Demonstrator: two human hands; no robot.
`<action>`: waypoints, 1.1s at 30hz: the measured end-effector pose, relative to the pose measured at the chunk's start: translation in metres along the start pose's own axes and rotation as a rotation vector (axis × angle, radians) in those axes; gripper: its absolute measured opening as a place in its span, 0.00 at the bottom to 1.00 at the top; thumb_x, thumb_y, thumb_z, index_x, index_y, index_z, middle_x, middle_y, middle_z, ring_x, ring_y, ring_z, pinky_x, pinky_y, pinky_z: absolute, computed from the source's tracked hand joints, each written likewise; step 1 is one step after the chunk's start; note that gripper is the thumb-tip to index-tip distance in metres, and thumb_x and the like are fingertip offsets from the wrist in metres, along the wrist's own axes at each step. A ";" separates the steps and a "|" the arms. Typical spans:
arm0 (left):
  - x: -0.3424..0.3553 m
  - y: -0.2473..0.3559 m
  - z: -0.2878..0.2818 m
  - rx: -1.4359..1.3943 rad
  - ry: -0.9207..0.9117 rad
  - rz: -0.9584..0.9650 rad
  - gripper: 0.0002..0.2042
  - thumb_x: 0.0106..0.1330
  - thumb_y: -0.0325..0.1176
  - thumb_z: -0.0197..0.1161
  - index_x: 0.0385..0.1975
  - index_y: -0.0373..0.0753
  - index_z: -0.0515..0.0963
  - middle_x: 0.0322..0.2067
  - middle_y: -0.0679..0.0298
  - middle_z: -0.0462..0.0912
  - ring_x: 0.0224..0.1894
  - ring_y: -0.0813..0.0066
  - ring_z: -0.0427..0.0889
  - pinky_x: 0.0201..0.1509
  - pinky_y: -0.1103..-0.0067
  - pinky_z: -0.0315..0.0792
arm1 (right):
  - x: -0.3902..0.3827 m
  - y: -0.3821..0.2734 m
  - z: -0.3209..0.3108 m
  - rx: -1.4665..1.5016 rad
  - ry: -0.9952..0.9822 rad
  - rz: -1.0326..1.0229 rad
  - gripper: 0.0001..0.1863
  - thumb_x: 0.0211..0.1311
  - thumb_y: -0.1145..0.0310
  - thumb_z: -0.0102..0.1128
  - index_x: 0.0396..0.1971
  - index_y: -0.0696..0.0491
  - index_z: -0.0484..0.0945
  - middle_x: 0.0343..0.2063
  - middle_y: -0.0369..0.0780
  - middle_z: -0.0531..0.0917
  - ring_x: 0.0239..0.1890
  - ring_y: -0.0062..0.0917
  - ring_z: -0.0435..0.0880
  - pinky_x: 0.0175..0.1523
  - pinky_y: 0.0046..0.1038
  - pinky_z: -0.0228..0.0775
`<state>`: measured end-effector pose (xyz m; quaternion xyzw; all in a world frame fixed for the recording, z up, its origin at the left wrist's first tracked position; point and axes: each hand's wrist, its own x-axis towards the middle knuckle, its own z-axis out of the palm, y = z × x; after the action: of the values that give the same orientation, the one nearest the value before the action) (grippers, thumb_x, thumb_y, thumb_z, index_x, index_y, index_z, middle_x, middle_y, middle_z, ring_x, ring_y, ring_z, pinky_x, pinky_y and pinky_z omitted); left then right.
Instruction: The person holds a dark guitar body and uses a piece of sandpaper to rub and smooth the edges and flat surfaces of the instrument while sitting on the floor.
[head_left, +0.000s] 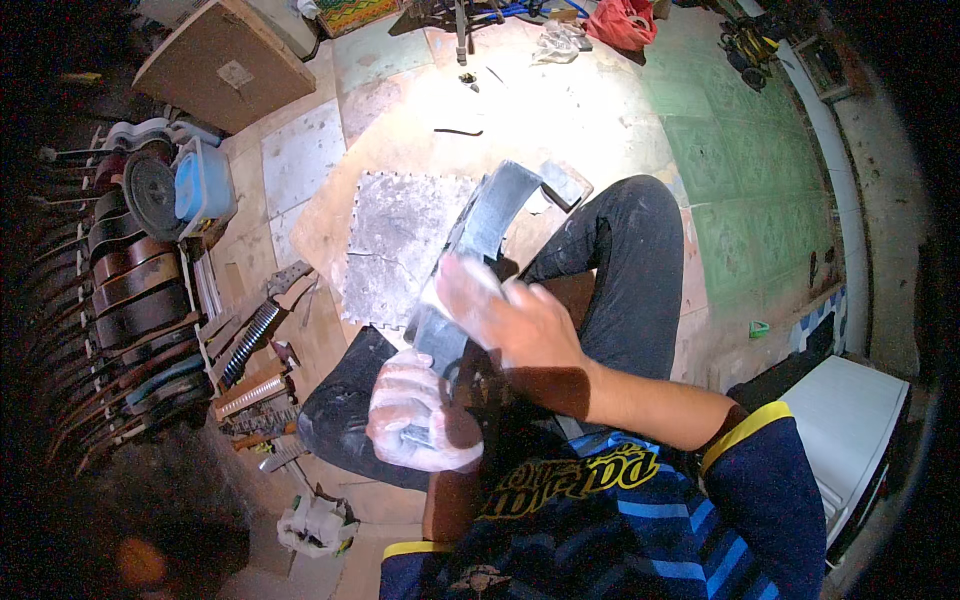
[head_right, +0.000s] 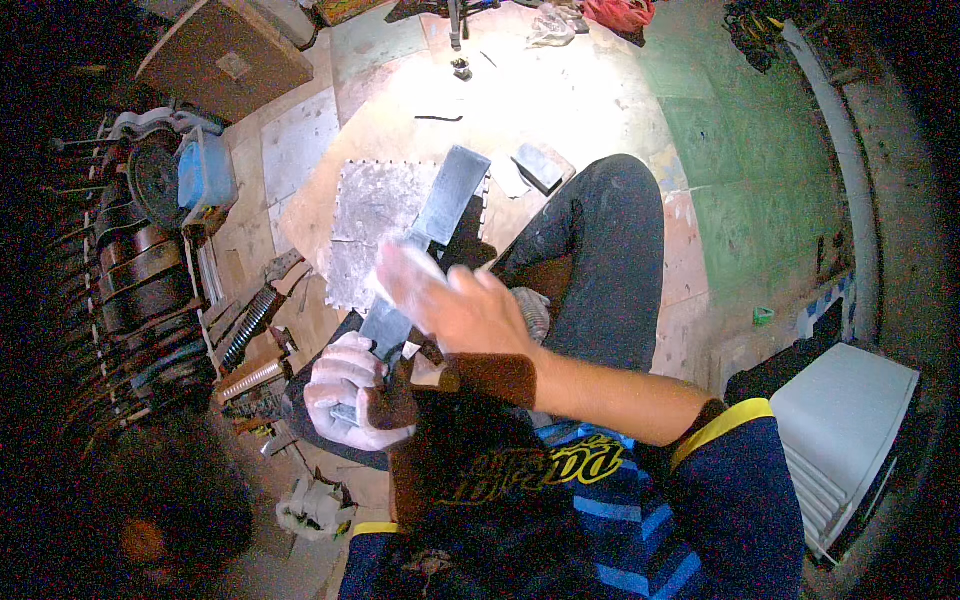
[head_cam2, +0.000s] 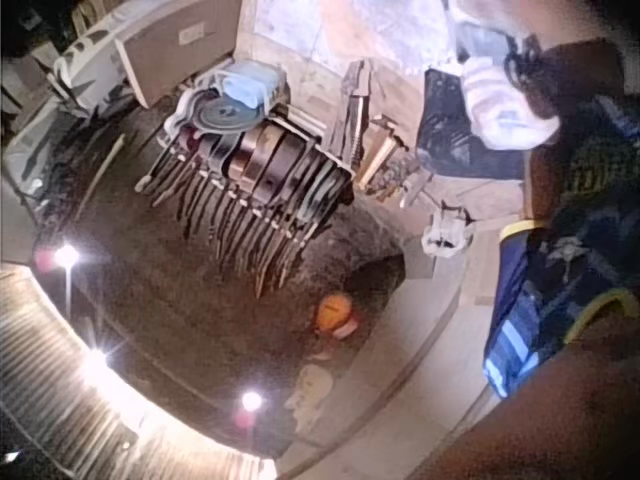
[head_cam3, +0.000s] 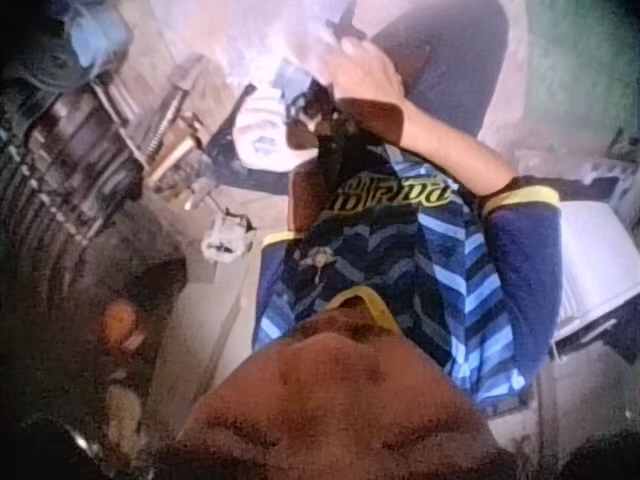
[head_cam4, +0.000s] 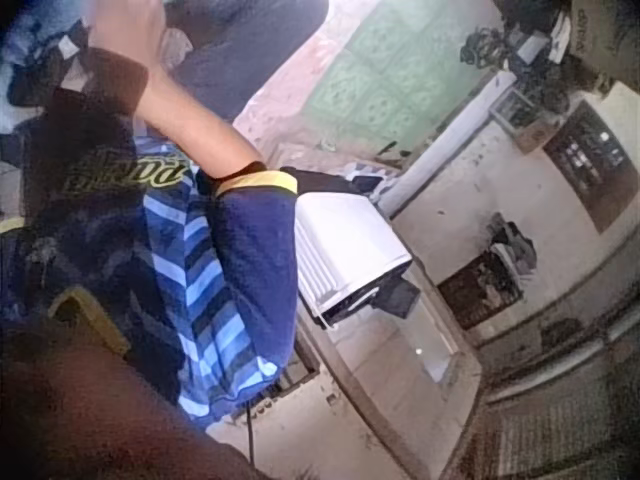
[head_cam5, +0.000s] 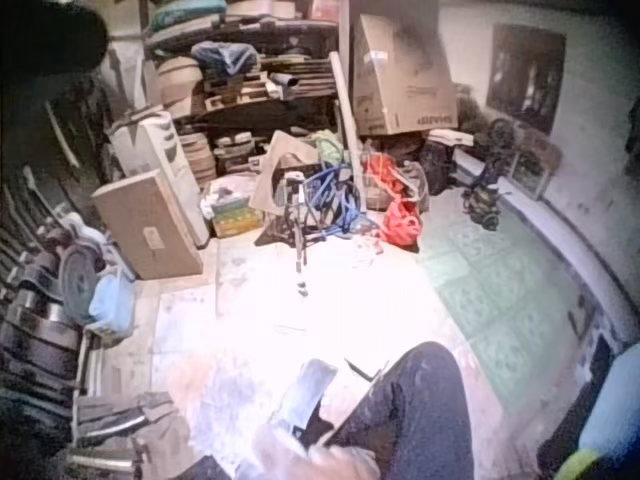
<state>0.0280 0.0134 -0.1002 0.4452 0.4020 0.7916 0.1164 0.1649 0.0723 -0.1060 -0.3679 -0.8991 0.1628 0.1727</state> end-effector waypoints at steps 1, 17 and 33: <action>0.002 -0.004 -0.006 -0.043 -0.034 0.021 0.11 0.57 0.26 0.69 0.27 0.36 0.70 0.21 0.61 0.75 0.27 0.66 0.77 0.36 0.63 0.74 | -0.006 -0.005 0.002 0.006 -0.026 -0.020 0.33 0.57 0.66 0.59 0.67 0.48 0.72 0.52 0.38 0.79 0.32 0.33 0.74 0.36 0.35 0.69; 0.004 0.002 -0.009 0.035 -0.118 -0.016 0.13 0.61 0.34 0.72 0.29 0.36 0.72 0.24 0.61 0.78 0.27 0.67 0.78 0.36 0.65 0.76 | -0.009 -0.016 -0.008 -0.024 -0.055 -0.022 0.33 0.59 0.60 0.59 0.67 0.47 0.73 0.60 0.34 0.78 0.33 0.31 0.73 0.40 0.35 0.66; -0.001 0.007 0.004 0.094 0.001 -0.090 0.11 0.63 0.35 0.69 0.29 0.39 0.73 0.24 0.64 0.76 0.26 0.69 0.75 0.34 0.68 0.74 | 0.011 -0.011 -0.016 0.173 -0.045 0.144 0.33 0.59 0.72 0.54 0.68 0.47 0.70 0.71 0.40 0.68 0.36 0.37 0.84 0.42 0.37 0.73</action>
<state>0.0333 0.0109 -0.0948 0.4311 0.4585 0.7661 0.1305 0.1579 0.0755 -0.0855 -0.4114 -0.8567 0.2597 0.1715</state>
